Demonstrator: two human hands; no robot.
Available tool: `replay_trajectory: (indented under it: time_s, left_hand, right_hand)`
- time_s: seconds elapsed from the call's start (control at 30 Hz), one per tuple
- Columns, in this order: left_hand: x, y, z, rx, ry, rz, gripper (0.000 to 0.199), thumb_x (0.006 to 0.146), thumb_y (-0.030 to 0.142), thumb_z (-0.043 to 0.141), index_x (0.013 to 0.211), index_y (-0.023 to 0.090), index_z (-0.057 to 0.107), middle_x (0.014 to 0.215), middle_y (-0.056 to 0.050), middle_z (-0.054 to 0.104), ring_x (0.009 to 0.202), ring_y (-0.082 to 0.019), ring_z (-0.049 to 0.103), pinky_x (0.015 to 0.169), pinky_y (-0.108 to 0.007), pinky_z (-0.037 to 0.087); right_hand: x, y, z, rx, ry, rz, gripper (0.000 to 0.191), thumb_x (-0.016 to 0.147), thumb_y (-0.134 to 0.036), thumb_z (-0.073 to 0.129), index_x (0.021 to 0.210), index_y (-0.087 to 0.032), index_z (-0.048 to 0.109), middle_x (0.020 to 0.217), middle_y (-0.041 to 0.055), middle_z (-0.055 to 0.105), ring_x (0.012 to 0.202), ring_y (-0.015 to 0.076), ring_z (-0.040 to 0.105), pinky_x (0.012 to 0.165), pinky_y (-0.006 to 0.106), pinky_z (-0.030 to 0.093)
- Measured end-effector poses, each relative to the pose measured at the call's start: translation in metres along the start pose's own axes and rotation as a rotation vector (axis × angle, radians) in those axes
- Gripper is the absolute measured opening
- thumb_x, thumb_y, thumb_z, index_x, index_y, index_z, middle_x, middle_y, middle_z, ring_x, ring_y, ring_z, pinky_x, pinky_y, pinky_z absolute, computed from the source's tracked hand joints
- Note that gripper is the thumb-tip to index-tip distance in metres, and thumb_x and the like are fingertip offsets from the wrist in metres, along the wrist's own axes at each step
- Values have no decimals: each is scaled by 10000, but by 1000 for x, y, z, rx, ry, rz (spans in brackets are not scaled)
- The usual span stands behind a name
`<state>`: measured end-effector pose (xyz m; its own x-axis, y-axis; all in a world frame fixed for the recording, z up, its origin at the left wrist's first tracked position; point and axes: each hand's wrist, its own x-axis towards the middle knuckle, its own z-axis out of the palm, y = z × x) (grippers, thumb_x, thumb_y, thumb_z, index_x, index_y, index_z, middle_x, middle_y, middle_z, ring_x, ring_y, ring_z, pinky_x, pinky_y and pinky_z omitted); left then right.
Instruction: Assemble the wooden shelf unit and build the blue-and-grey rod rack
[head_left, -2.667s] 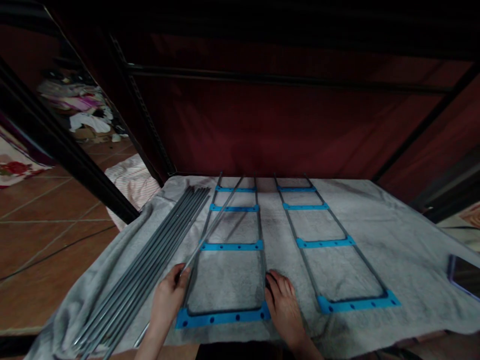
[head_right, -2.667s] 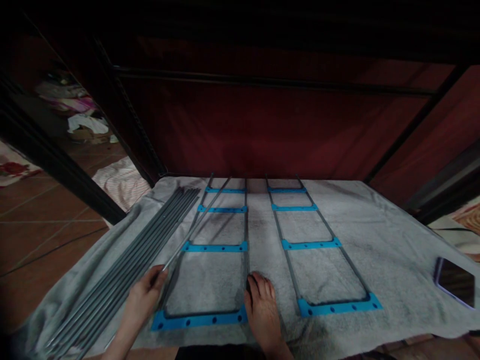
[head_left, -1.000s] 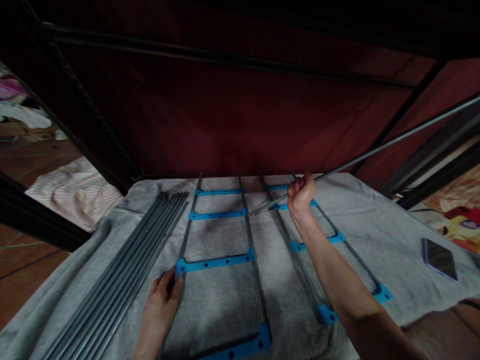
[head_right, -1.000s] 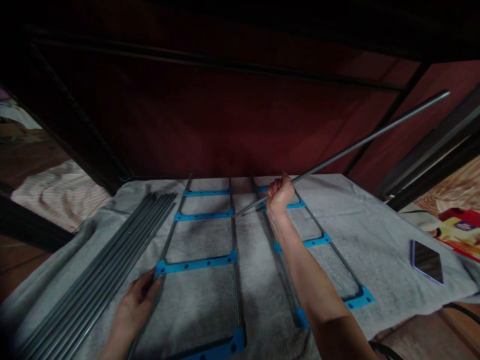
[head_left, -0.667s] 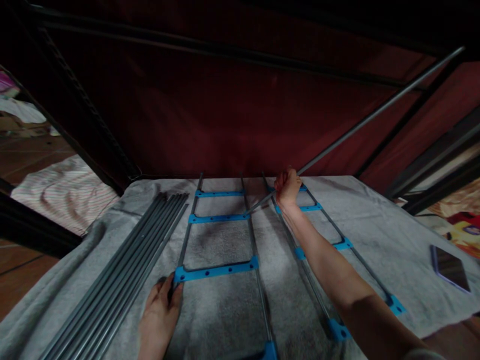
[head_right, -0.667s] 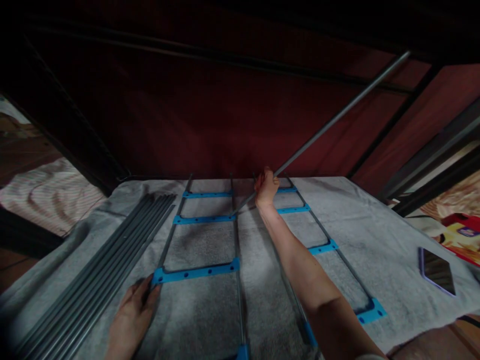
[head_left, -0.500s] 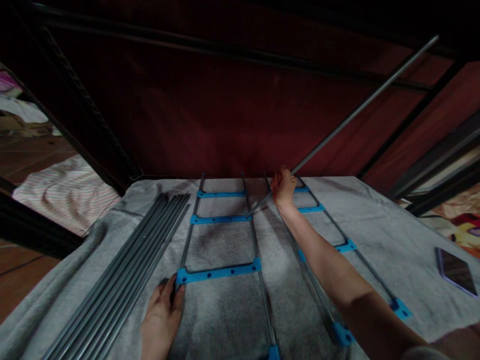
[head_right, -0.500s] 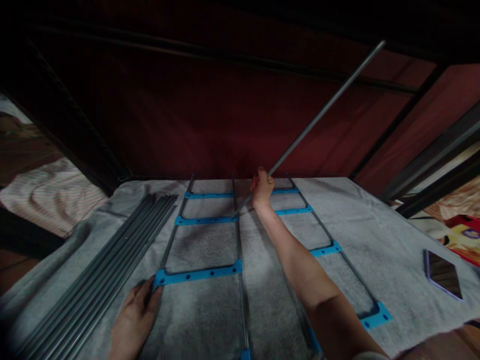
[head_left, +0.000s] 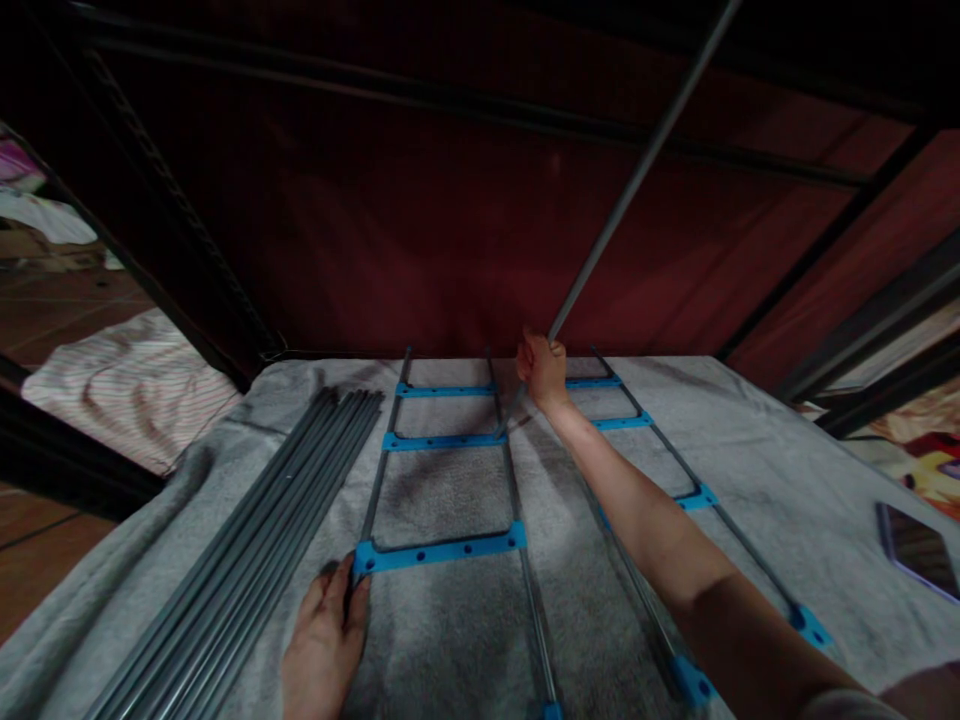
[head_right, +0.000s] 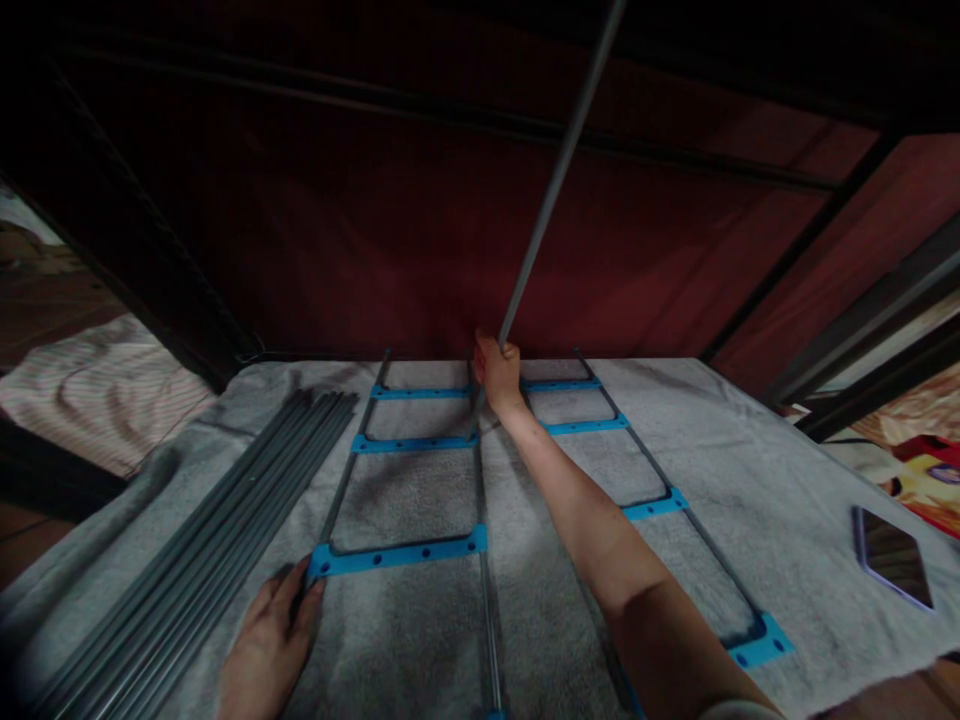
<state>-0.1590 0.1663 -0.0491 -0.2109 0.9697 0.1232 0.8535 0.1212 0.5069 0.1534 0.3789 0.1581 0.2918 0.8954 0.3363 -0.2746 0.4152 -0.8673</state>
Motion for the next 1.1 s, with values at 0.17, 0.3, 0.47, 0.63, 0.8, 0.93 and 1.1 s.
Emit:
replay_trajectory:
  time_s: [0.17, 0.3, 0.47, 0.63, 0.8, 0.93, 1.1]
  left_hand:
    - [1, -2, 2, -11, -4, 11, 528, 912, 514, 372, 1280, 216, 607, 1256, -118, 635, 1219, -305, 592, 1040, -454, 491]
    - [1, 1, 0, -11, -15, 4, 578, 914, 529, 329, 1289, 180, 598, 1283, -137, 622, 1235, -313, 587, 1055, -464, 484]
    - [3, 2, -3, -20, -44, -13, 580, 888, 536, 346, 1242, 165, 615, 1241, -146, 643, 1189, -311, 618, 1031, -458, 502]
    - [11, -5, 1, -120, -34, 2, 446, 843, 493, 419, 1138, 222, 615, 1144, -107, 689, 1115, -283, 656, 1026, -432, 503]
    - [14, -6, 1, -180, -28, 15, 383, 825, 461, 467, 1089, 224, 612, 1077, -103, 704, 1042, -291, 680, 985, -458, 522]
    - [12, -6, 3, -194, -2, 32, 394, 835, 455, 443, 1090, 199, 601, 1116, -130, 692, 1077, -299, 670, 1013, -469, 509]
    - [11, -8, 8, -148, -5, 42, 445, 863, 474, 395, 1123, 171, 594, 1148, -159, 678, 1114, -314, 651, 1054, -486, 480]
  right_hand:
    - [7, 9, 6, -23, -87, 16, 646, 758, -641, 699, 511, -240, 257, 429, -104, 240, 368, 42, 181, 358, 218, 139]
    - [11, 17, 7, -14, -148, -15, 620, 780, -591, 704, 510, -240, 269, 434, -99, 242, 376, 45, 189, 369, 225, 132]
    - [15, 22, 7, -17, -182, -10, 612, 775, -594, 707, 508, -240, 287, 430, -93, 252, 382, 51, 179, 370, 230, 125]
    - [14, 24, 9, -65, -153, 23, 595, 765, -593, 700, 486, -240, 309, 422, -85, 264, 398, 59, 191, 383, 228, 146]
    - [13, 24, 8, -69, -146, -3, 545, 798, -544, 679, 477, -240, 361, 424, -77, 291, 399, 67, 207, 385, 228, 160]
    - [16, 25, 7, -79, -145, 14, 559, 791, -554, 687, 475, -240, 349, 422, -80, 284, 395, 68, 202, 379, 223, 160]
    - [21, 28, 9, -75, -115, 39, 550, 779, -556, 702, 490, -242, 355, 432, -85, 290, 390, 64, 210, 370, 225, 159]
